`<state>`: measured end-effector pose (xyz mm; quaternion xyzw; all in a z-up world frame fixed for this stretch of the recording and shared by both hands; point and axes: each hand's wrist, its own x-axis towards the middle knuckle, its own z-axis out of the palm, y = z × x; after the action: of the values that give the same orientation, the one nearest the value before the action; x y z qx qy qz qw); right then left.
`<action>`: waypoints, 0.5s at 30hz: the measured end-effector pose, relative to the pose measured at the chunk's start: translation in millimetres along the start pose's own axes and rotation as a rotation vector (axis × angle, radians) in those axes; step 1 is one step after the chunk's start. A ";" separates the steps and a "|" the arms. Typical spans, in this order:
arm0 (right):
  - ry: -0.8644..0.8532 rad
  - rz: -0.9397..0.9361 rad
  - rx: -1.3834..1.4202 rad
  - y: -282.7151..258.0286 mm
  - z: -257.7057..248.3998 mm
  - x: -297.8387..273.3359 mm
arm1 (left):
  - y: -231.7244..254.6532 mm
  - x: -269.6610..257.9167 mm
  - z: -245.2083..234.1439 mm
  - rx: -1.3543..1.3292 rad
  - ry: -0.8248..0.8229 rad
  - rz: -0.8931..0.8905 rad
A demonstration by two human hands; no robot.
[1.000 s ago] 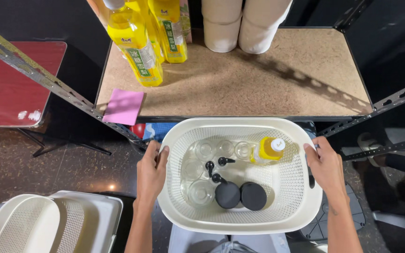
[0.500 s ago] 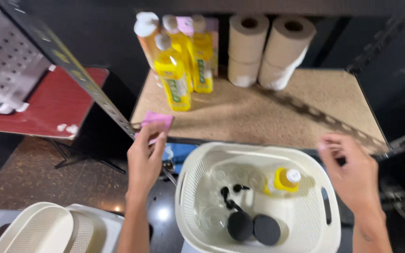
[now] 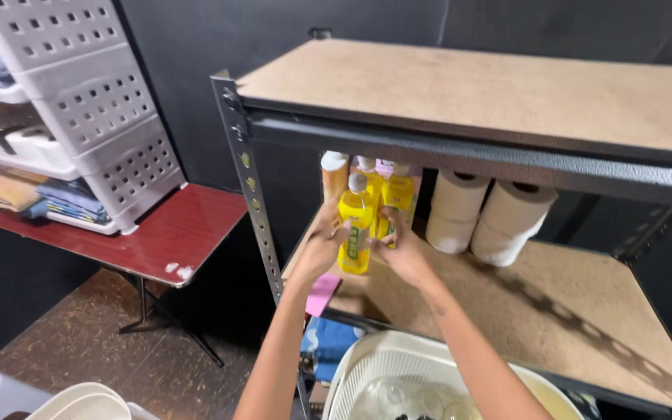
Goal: The person collects glass jars, pump bottles, jars with lids, bottles of liquid, a box of tea, and rolls of toilet paper from a shelf and places them into a plastic basket.
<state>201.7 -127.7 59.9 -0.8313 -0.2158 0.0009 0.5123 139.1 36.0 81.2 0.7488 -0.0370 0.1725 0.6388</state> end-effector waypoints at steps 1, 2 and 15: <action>-0.002 -0.013 -0.002 7.2 4.9 8.3 | 2.7 0.5 -2.5 0.001 0.009 0.010; -0.008 -0.004 0.035 14.7 9.9 17.0 | 4.8 1.2 -4.7 0.015 -0.014 -0.020; 0.102 -0.054 0.076 -18.8 1.0 -18.5 | 14.4 -34.7 20.1 0.014 -0.027 0.092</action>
<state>177.9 -126.3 71.4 -0.8040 -0.2115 -0.0469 0.5538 106.8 8.2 81.6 0.7530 -0.0786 0.1919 0.6245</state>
